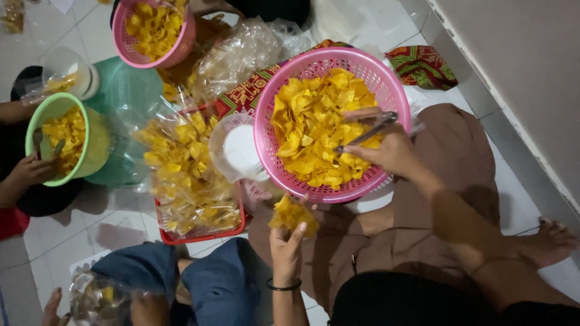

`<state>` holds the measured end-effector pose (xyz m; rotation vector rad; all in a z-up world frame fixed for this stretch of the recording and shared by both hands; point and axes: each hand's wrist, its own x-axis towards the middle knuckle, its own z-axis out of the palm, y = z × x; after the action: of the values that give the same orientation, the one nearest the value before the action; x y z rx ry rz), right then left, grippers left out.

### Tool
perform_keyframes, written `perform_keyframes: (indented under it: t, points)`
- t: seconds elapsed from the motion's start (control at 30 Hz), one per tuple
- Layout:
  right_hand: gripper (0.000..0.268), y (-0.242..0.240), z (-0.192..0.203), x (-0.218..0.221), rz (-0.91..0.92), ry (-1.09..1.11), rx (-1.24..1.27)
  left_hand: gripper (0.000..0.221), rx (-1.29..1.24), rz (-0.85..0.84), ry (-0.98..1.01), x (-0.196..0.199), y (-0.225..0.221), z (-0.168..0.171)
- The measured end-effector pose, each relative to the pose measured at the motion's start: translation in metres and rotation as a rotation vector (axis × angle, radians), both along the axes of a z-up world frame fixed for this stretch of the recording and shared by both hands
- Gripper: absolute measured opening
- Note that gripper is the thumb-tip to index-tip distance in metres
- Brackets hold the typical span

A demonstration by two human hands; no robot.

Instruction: Using tongs to transfer chips from a large basket into individual plastic bags for packaging.

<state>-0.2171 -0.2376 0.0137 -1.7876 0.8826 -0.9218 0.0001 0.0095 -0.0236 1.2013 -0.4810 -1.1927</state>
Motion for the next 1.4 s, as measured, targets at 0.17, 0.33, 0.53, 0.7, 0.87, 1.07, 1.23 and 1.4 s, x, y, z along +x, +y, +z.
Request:
perform_keyframes:
  t: [0.17, 0.33, 0.53, 0.7, 0.87, 1.07, 1.23, 1.4]
  points:
    - [0.06, -0.009, -0.042, -0.015, -0.041, -0.113, 0.127, 0.052, -0.002, 0.004, 0.038, -0.002, -0.004, 0.007]
    - [0.06, -0.015, -0.021, -0.016, -0.115, -0.178, -0.174, 0.071, -0.087, -0.084, 0.066, -0.003, -0.009, 0.023]
    - [0.048, -0.034, -0.025, -0.003, -0.085, -0.198, -0.1, 0.072, -0.123, -0.108, 0.073, -0.002, -0.01, 0.023]
    - [0.048, -0.054, -0.031, -0.011, -0.208, 0.016, -0.146, 0.072, -0.109, -0.081, 0.021, 0.001, -0.006, 0.024]
    - [0.048, -0.046, -0.041, -0.019, -0.197, 0.194, -0.021, 0.072, -0.098, -0.079, 0.058, 0.0, -0.005, 0.016]
    - [0.047, -0.044, -0.085, -0.01, -0.262, 0.535, -0.148, 0.066, -0.049, -0.063, -0.01, -0.008, -0.01, 0.028]
    - [0.023, -0.048, -0.093, -0.011, -0.331, 0.488, -0.128, 0.067, -0.006, -0.033, -0.049, -0.006, -0.008, 0.017]
    - [0.022, -0.039, -0.052, -0.013, -0.268, 0.055, -0.001, 0.066, 0.0, -0.046, -0.067, -0.007, -0.008, 0.005]
